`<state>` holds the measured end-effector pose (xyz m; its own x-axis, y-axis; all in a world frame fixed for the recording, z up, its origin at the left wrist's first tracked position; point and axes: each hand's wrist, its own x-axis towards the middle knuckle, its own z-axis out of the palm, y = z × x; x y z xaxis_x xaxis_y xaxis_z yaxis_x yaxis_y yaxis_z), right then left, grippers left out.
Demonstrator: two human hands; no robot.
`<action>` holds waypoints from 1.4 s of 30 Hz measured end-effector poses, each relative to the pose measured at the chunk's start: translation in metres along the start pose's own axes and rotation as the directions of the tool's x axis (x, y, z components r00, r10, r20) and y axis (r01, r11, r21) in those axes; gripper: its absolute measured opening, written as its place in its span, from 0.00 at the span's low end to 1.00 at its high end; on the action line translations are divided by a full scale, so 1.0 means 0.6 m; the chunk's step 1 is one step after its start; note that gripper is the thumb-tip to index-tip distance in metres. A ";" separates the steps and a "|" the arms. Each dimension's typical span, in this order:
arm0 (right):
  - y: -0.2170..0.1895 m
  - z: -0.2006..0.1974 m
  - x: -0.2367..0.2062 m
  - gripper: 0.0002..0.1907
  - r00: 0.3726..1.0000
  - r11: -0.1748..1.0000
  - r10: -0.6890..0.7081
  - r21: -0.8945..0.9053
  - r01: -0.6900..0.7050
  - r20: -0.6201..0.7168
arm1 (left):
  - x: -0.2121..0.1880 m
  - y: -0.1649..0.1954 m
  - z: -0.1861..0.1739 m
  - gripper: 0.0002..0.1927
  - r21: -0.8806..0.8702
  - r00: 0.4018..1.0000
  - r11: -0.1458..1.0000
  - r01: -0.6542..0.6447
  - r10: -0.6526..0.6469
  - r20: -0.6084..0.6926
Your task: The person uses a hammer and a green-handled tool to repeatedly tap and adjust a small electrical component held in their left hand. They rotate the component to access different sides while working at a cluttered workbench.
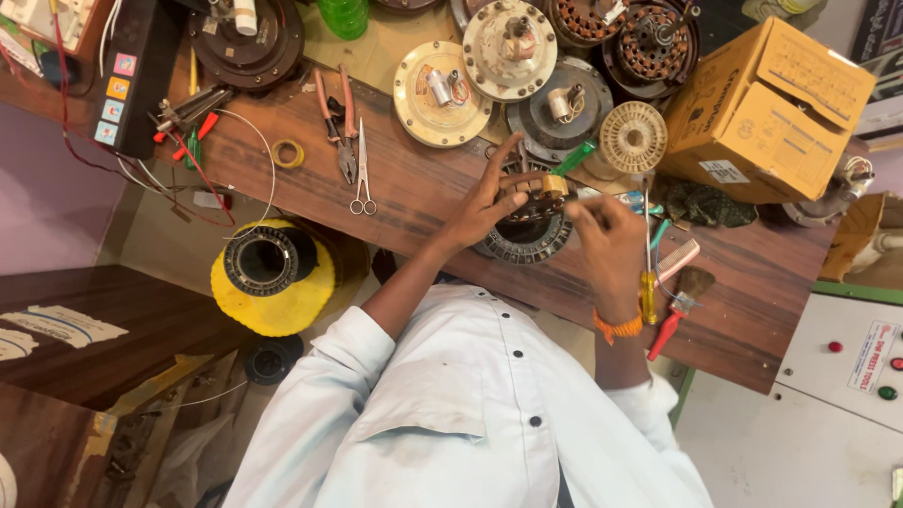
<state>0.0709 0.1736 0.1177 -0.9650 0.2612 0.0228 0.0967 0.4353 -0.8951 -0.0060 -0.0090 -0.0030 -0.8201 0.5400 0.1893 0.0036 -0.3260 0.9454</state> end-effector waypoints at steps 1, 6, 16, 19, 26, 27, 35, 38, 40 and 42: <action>-0.007 0.007 0.013 0.10 1.000 0.999 -0.025 -0.042 0.025 -0.002 | -0.001 0.000 0.000 0.44 0.016 1.000 1.000 -0.004 0.004 -0.001; -0.030 0.045 0.106 0.16 0.993 0.962 -0.074 -0.270 0.048 -0.090 | 0.000 0.003 -0.004 0.44 0.144 1.000 0.989 0.029 -0.030 -0.001; -0.047 0.023 0.108 0.14 0.982 0.980 -0.160 -0.138 0.146 -0.099 | 0.001 0.015 -0.004 0.32 0.237 1.000 0.971 -0.001 -0.002 0.013; -0.053 0.041 0.112 0.11 0.960 0.923 -0.263 -0.315 0.221 -0.097 | 0.004 0.022 -0.003 0.32 -0.021 0.998 0.998 0.052 -0.051 0.045; -0.073 0.068 0.099 0.09 0.914 0.849 -0.387 -0.435 0.300 -0.125 | 0.023 0.026 0.032 0.14 0.025 0.927 0.961 0.274 -0.257 -0.275; -0.076 0.066 0.099 0.08 0.912 0.863 -0.388 -0.399 0.309 -0.134 | 0.026 0.025 0.035 0.13 -0.021 0.923 0.964 0.265 -0.259 -0.285; -0.076 0.043 0.095 0.08 0.948 0.929 -0.237 -0.336 0.157 -0.213 | 0.063 0.027 0.020 0.12 -0.016 0.893 0.930 0.367 -0.357 -0.273; -0.063 0.036 0.092 0.09 0.908 0.884 -0.348 -0.403 0.236 -0.234 | 0.064 0.030 0.012 0.13 0.008 0.852 0.874 0.486 -0.472 -0.224; -0.055 0.037 0.088 0.10 0.898 0.885 -0.365 -0.392 0.252 -0.246 | 0.061 0.032 0.007 0.13 -0.003 0.938 0.943 0.333 -0.332 -0.097; -0.051 0.039 0.085 0.09 0.922 0.929 -0.283 -0.315 0.195 -0.263 | 0.054 0.032 0.008 0.13 0.014 0.970 0.972 0.237 -0.235 -0.055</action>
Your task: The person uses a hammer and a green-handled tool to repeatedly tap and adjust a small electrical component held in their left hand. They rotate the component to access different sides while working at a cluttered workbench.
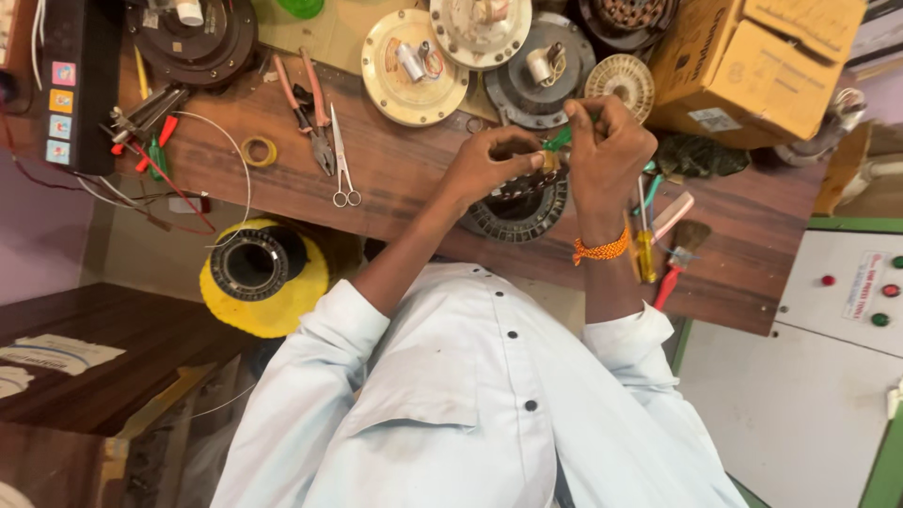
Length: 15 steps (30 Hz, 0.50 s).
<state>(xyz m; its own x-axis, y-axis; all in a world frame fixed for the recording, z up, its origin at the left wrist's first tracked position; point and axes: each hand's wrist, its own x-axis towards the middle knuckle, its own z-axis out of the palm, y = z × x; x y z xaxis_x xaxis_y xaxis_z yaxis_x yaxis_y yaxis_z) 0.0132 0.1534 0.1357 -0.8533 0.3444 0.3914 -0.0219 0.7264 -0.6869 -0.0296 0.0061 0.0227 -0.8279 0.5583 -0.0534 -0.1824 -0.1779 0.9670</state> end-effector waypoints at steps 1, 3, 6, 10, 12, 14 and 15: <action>0.000 0.001 -0.002 0.08 1.000 1.000 0.019 0.011 -0.019 -0.003 | 0.000 -0.001 0.004 0.13 0.028 1.000 0.999 -0.014 0.015 -0.024; -0.002 0.002 -0.007 0.08 0.999 0.998 0.047 0.035 -0.047 -0.009 | 0.003 -0.005 0.010 0.12 0.016 0.997 1.000 0.011 -0.009 -0.082; -0.006 -0.002 -0.015 0.08 0.999 1.000 -0.016 0.024 0.017 -0.035 | 0.010 -0.016 0.011 0.12 -0.107 0.982 0.988 0.115 -0.130 -0.141; -0.005 -0.018 -0.031 0.07 0.996 0.990 0.093 0.103 -0.093 0.005 | 0.030 -0.034 0.003 0.12 -0.295 0.969 0.930 0.220 -0.243 -0.044; -0.004 -0.031 -0.042 0.07 0.990 0.976 0.131 0.169 -0.137 0.045 | 0.036 -0.041 -0.002 0.11 -0.343 0.964 0.905 0.253 -0.264 0.016; -0.004 -0.048 -0.057 0.06 0.995 0.987 0.091 0.127 -0.095 0.038 | 0.035 -0.046 -0.008 0.11 -0.334 0.965 0.906 0.258 -0.257 0.046; -0.005 -0.053 -0.068 0.06 0.997 0.991 0.073 0.105 -0.077 0.040 | 0.033 -0.048 -0.010 0.11 -0.319 0.978 0.924 0.210 -0.203 0.056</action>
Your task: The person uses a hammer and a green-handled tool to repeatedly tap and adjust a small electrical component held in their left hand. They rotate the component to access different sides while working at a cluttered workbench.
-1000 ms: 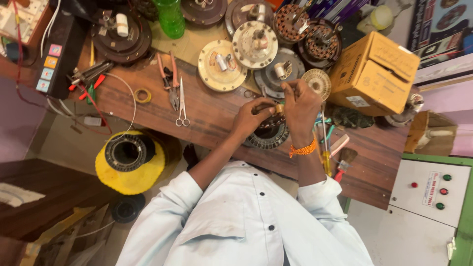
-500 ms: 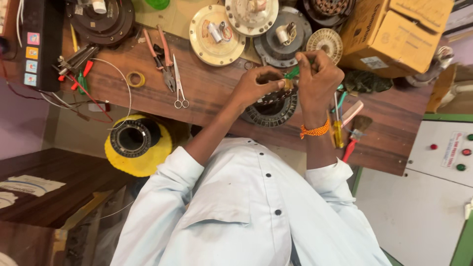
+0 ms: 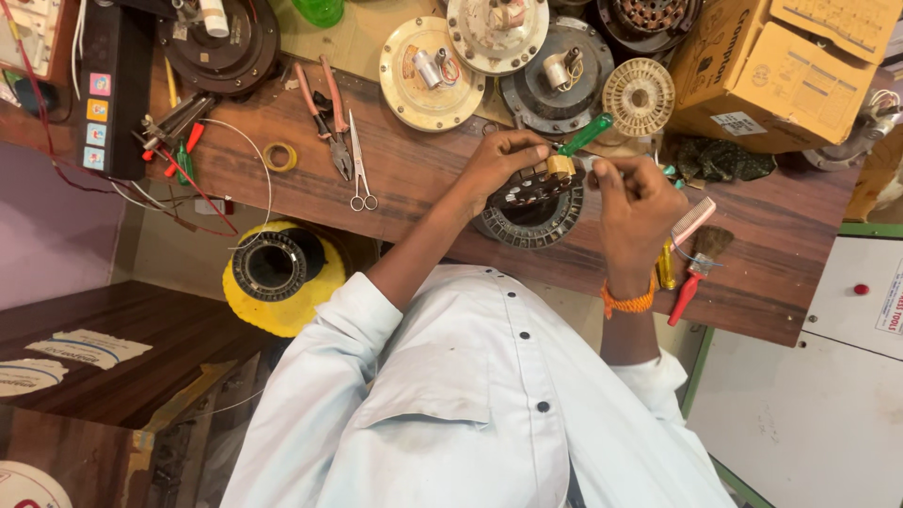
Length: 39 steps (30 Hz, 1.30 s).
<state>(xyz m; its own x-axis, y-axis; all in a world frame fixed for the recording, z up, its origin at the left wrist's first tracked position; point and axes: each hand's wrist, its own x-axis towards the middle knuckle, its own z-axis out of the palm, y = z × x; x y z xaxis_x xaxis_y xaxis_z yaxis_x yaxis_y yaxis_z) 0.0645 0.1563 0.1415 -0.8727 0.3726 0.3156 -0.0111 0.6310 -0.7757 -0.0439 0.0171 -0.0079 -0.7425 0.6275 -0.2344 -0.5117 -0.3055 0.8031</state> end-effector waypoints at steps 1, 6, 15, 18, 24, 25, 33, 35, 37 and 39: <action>0.000 -0.004 -0.010 0.06 1.000 1.000 0.025 -0.007 -0.025 0.002 | -0.003 -0.002 -0.003 0.11 0.018 0.999 0.999 -0.047 0.047 0.027; 0.011 -0.010 -0.050 0.07 0.997 0.995 0.077 -0.071 -0.076 0.008 | -0.014 -0.002 -0.013 0.11 0.100 0.985 0.982 -0.160 0.152 0.088; 0.042 -0.009 -0.103 0.09 0.976 0.977 0.213 0.025 -0.212 -0.048 | -0.056 0.045 0.004 0.23 0.221 0.972 0.951 -0.218 0.190 0.141; 0.051 -0.010 -0.111 0.09 0.964 0.966 0.259 0.013 -0.259 -0.052 | -0.079 0.056 0.021 0.36 0.390 0.961 0.878 -0.278 0.256 0.109; 0.084 -0.001 -0.140 0.07 0.978 0.977 0.203 0.052 -0.205 0.038 | -0.089 0.030 0.052 0.35 0.704 0.900 0.643 -0.300 0.436 -0.014; 0.094 0.001 -0.147 0.08 0.984 0.987 0.163 -0.002 -0.163 0.068 | -0.087 0.023 0.054 0.33 0.718 0.891 0.633 -0.288 0.453 -0.042; 0.175 0.012 -0.193 0.08 0.971 0.979 0.173 -0.141 -0.150 0.164 | -0.095 0.020 0.044 0.28 0.761 0.904 0.575 -0.300 0.427 0.034; 0.194 0.011 -0.193 0.05 0.971 0.982 0.171 -0.111 -0.154 0.166 | -0.106 0.027 0.049 0.29 0.748 0.899 0.575 -0.332 0.434 0.066; 0.209 0.009 -0.186 0.05 0.968 0.980 0.197 -0.063 -0.190 0.157 | -0.110 0.028 0.066 0.29 0.796 0.876 0.536 -0.281 0.483 -0.016; 0.221 0.002 -0.178 0.06 0.952 0.964 0.262 0.002 -0.266 0.155 | -0.108 0.025 0.080 0.26 0.826 0.848 0.506 -0.249 0.526 -0.066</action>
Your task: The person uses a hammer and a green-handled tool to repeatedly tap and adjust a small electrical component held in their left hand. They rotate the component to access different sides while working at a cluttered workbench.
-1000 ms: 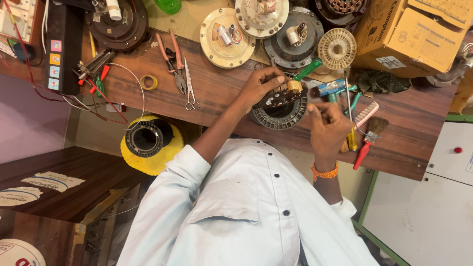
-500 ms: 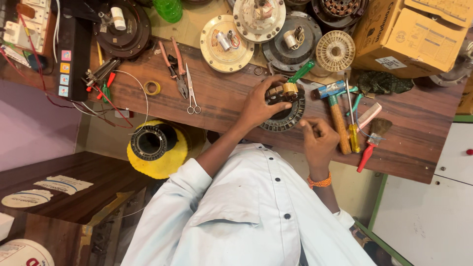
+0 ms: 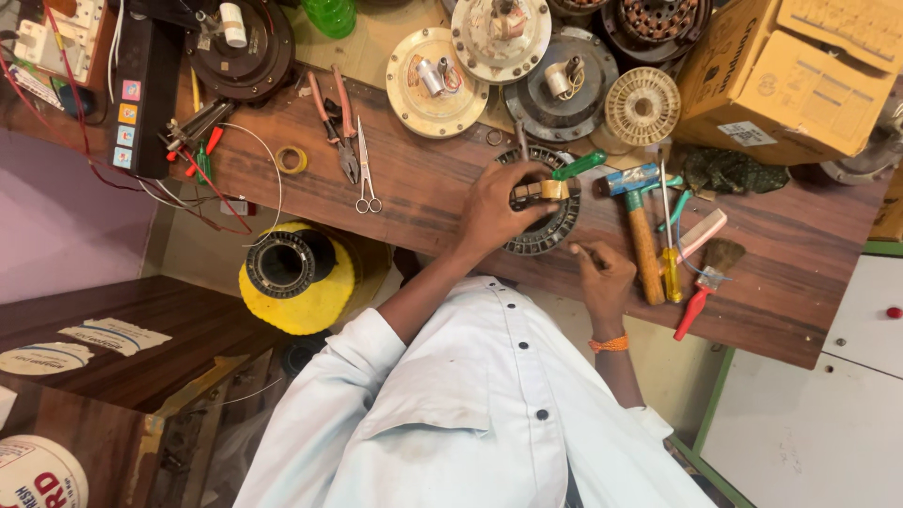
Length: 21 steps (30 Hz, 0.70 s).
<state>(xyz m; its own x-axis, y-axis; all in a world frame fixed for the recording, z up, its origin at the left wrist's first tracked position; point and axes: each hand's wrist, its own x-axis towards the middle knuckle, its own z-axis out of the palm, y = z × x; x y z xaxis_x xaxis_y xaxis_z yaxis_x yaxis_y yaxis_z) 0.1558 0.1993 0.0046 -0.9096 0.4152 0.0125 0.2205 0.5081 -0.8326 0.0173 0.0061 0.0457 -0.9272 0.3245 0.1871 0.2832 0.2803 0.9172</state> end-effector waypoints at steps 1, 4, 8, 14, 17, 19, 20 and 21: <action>0.002 -0.008 0.009 0.07 1.000 0.999 -0.017 0.049 0.018 -0.011 | 0.001 0.001 0.005 0.23 0.016 1.000 1.000 -0.006 0.007 -0.024; -0.005 -0.033 0.042 0.08 0.997 0.993 -0.052 0.102 0.057 -0.052 | 0.004 -0.009 0.015 0.19 0.038 0.997 0.999 0.019 -0.016 -0.078; -0.049 -0.056 0.124 0.08 0.973 0.972 -0.204 0.095 0.214 -0.106 | -0.001 -0.027 0.024 0.17 0.053 0.989 0.998 0.021 -0.013 -0.146; -0.136 -0.040 0.229 0.03 0.826 0.827 -0.562 -0.004 0.562 0.041 | -0.006 -0.035 0.038 0.16 0.054 0.979 0.996 0.066 -0.054 -0.197; -0.157 -0.007 0.269 0.02 0.803 0.795 -0.585 -0.119 0.595 0.110 | -0.008 -0.044 0.047 0.16 0.000 0.974 0.999 0.053 -0.051 -0.221; -0.167 0.015 0.295 0.03 0.825 0.842 -0.503 -0.070 0.535 0.257 | -0.007 -0.053 0.051 0.17 -0.006 0.979 0.995 0.100 -0.099 -0.179; -0.172 0.027 0.306 0.03 0.823 0.863 -0.460 -0.049 0.502 0.333 | -0.007 -0.057 0.051 0.18 -0.009 0.979 0.992 0.125 -0.125 -0.159; -0.178 0.040 0.319 0.03 0.778 0.833 -0.494 -0.045 0.551 0.388 | -0.006 -0.062 0.048 0.21 -0.146 0.987 0.987 0.074 -0.094 -0.129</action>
<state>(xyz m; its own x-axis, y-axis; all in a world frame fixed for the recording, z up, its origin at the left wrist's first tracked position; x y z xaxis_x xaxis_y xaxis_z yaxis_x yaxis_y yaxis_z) -0.0504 0.2065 0.0829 -0.9533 -0.2204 0.2064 -0.3019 0.6860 -0.6620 0.0173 0.0206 0.0010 -0.9735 0.1774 0.1443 0.1747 0.1692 0.9700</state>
